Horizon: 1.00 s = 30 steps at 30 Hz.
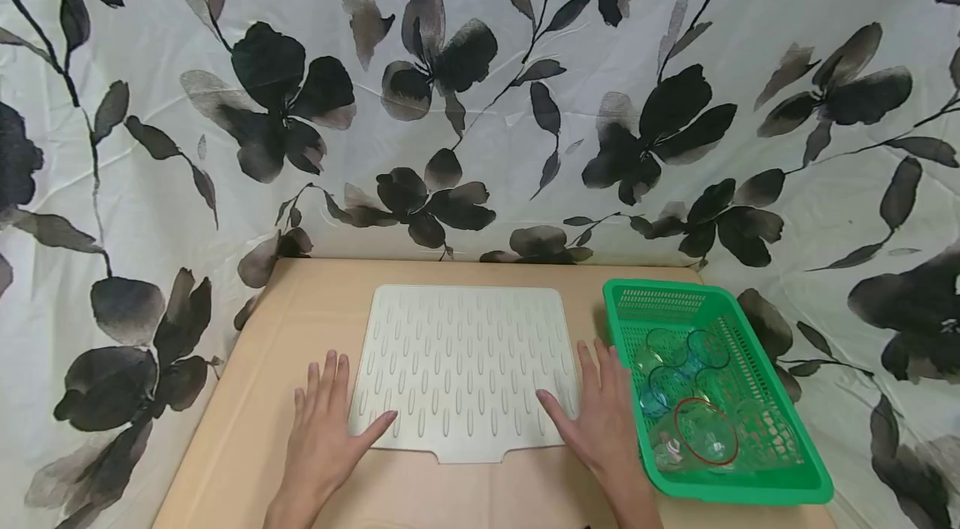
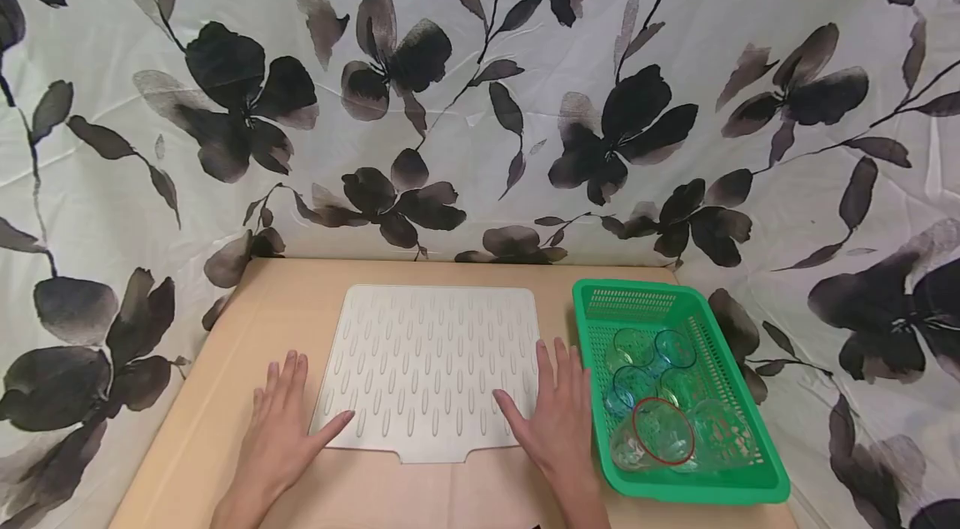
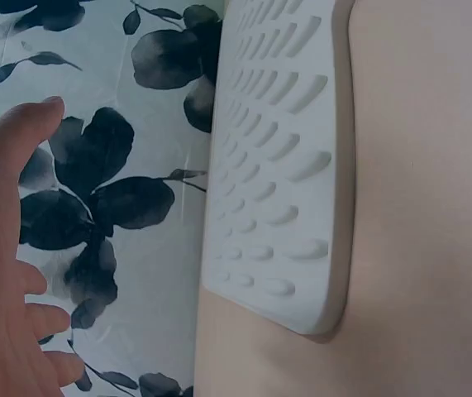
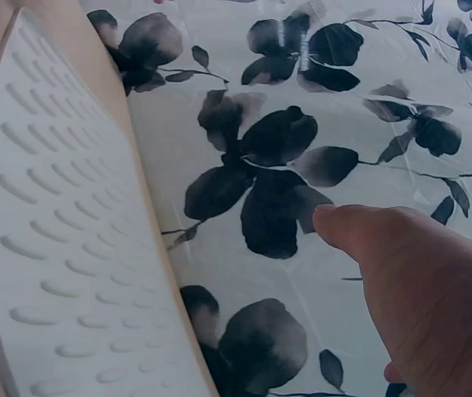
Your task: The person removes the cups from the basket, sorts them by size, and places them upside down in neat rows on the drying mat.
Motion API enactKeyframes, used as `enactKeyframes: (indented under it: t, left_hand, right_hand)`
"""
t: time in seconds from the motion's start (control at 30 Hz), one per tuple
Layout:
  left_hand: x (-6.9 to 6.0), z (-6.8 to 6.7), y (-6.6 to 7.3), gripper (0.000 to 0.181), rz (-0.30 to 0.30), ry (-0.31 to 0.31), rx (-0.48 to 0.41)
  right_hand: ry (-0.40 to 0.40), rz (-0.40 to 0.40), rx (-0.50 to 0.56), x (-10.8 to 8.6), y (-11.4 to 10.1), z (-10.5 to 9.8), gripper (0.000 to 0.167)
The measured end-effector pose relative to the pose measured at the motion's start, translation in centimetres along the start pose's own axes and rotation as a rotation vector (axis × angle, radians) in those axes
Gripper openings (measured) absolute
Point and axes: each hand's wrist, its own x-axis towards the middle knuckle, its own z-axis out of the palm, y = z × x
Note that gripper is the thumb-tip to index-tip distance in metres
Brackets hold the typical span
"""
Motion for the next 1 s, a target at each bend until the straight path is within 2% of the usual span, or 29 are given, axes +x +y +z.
enactKeyframes:
  t: [0.23,0.43,0.67,0.8,1.0]
  left_hand:
    - [-0.1,-0.1,-0.8,0.118,-0.054,-0.036,-0.048]
    - [-0.4,0.3,-1.2,0.121,-0.073,-0.033,-0.056]
    - [-0.9,1.4,-1.8,0.125,-0.121,-0.055,-0.068]
    - [-1.2,2.0,-2.4,0.126,-0.132,-0.064,-0.075]
    - [-1.4,2.8,-3.1,0.127,-0.145,-0.116,-0.096]
  right_hand:
    - [0.087,-0.011,0.004,-0.1,0.8,-1.3,0.099]
    - [0.106,0.023,-0.008,-0.2,1.5,-2.5,0.097]
    - [0.234,-0.017,0.0,-0.4,2.5,-3.7,0.088]
    - [0.219,0.033,-0.037,-0.9,3.2,-4.3,0.083]
    - [0.194,0.115,-0.071,-1.6,4.0,-5.4,0.081]
